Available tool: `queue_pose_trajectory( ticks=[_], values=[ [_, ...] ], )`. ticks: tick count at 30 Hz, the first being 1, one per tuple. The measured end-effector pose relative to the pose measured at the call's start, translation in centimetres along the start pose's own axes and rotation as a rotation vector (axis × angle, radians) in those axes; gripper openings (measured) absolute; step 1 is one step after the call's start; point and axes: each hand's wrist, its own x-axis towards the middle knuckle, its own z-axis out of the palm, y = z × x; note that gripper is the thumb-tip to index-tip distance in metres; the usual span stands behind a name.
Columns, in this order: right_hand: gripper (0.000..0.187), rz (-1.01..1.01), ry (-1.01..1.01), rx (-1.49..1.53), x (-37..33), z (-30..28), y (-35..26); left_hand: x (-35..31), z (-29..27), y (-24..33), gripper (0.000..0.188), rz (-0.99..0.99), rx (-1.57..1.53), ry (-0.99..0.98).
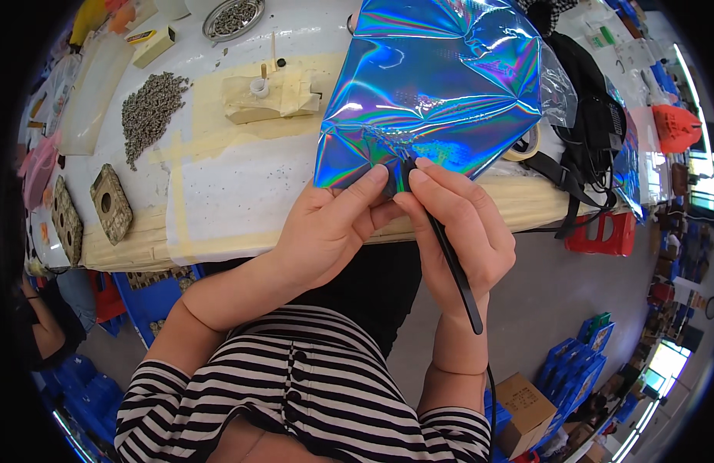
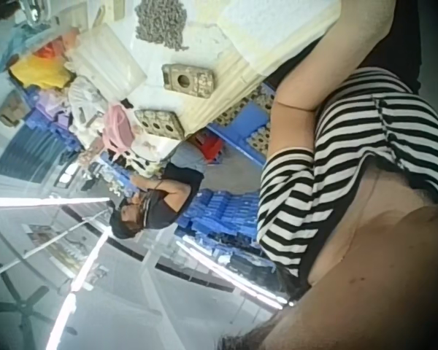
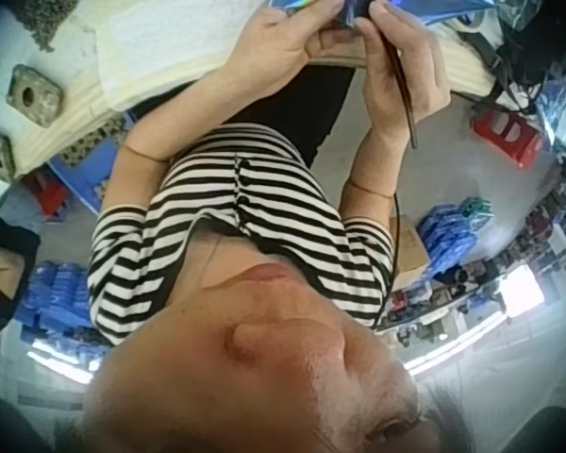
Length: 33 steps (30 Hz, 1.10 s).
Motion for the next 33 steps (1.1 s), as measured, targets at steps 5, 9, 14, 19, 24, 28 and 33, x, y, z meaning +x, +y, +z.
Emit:
queue_pose_trajectory(
  ticks=[5, 9, 14, 19, 24, 28, 33],
  values=[
    [0.023, 0.021, -0.004, 0.000, 0.1, 0.1, -0.1, 0.1, -0.1, -0.2, 0.028, 0.016, -0.017, -0.007],
    [0.023, 0.025, -0.022, -0.003, 0.4, -0.1, -0.2, 0.0, -0.1, -0.1, 0.028, 0.021, -0.009, -0.020],
    [0.025, -0.055, -0.024, -0.042, 0.3, 0.1, -0.1, 0.0, -0.2, 0.0, 0.028, 0.003, -0.008, -0.005],
    [0.025, -0.211, 0.005, -0.124, 0.1, 0.6, 0.2, -0.2, -0.1, 0.0, 0.027, -0.009, -0.007, -0.010],
    [0.024, -0.258, 0.021, -0.132, 0.0, 0.9, 0.7, -0.2, -0.2, 0.1, 0.027, -0.003, -0.009, -0.017],
    [0.024, -0.252, 0.021, -0.125, 0.0, 0.8, 0.7, -0.2, 0.0, 0.1, 0.027, 0.001, -0.027, -0.016],
    [0.024, -0.200, 0.005, -0.104, -0.2, 0.5, 0.5, -0.1, -0.2, 0.0, 0.027, 0.003, -0.030, -0.016]
  ],
)
